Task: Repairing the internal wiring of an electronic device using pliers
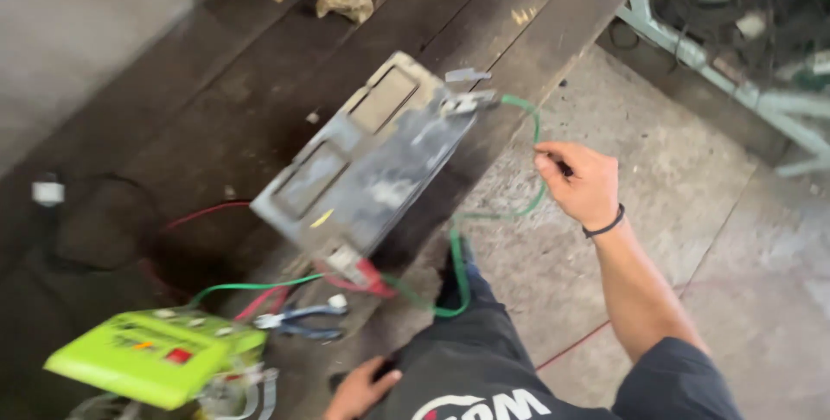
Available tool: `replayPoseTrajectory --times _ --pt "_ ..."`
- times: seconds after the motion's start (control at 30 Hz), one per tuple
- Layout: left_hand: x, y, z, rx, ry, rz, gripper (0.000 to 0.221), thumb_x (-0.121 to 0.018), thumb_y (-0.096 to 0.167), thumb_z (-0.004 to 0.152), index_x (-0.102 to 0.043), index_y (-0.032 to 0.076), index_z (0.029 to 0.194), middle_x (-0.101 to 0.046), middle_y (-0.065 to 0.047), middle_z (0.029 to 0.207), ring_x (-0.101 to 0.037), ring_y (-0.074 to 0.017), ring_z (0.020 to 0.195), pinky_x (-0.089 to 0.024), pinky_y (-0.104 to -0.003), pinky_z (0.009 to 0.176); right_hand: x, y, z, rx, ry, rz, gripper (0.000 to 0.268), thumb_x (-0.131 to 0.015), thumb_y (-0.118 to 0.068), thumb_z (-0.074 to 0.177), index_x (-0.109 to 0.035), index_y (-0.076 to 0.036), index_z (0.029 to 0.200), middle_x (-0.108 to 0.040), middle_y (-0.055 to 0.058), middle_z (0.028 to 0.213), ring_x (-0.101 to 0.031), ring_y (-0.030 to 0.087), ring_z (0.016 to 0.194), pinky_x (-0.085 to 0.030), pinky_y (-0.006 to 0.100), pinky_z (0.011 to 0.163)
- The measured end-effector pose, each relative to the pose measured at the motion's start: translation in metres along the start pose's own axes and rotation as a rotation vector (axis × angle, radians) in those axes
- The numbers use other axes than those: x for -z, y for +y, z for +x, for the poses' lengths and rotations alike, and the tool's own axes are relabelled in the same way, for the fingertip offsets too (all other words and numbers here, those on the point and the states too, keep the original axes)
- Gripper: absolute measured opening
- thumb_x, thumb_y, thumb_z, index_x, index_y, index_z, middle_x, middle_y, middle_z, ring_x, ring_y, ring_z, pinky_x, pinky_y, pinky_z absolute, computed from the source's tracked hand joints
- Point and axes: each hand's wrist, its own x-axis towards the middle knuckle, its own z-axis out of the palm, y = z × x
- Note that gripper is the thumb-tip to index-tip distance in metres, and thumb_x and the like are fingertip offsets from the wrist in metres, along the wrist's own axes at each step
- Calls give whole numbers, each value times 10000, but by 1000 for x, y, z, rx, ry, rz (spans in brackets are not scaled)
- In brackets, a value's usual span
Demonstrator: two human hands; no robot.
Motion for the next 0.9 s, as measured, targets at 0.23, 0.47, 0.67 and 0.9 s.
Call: replayPoseTrajectory --times 0.23,0.47,0.67,0.9 --pt "-46 65 71 249 94 -205 636 -672 654 860 -665 248 1350 -741 0 1339 -707 -144 1230 -495 -291 1071 -36 164 74 -173 -128 204 214 -657 -283 1043 -758 -113 1124 -747 24 909 -700 140 810 -507 280 722" --pt "-11 104 34 581 73 -236 400 -619 597 901 -770 318 1145 -816 73 1097 -754 -65 1033 -535 -255 928 -82 217 125 -165 -247 340 210 -666 -266 1016 -745 -135 1159 -759 17 1007 -713 153 895 -518 295 843" --pt "6 118 27 483 295 -259 313 -603 493 942 -676 215 819 -728 13 734 -686 -119 711 -496 -328 738 -109 194 168 -132 -294 427 217 -695 -250 1005 -749 -138 1182 -750 9 1043 -677 140 902 -502 294 860" --pt "-51 98 26 257 585 -227 344 -654 452 913 -692 197 1140 -775 -98 1017 -725 -306 902 -516 -439 760 -113 133 157 -3 -320 648 155 -669 -89 1173 -713 6 1288 -699 122 1150 -633 176 990 -510 306 920"
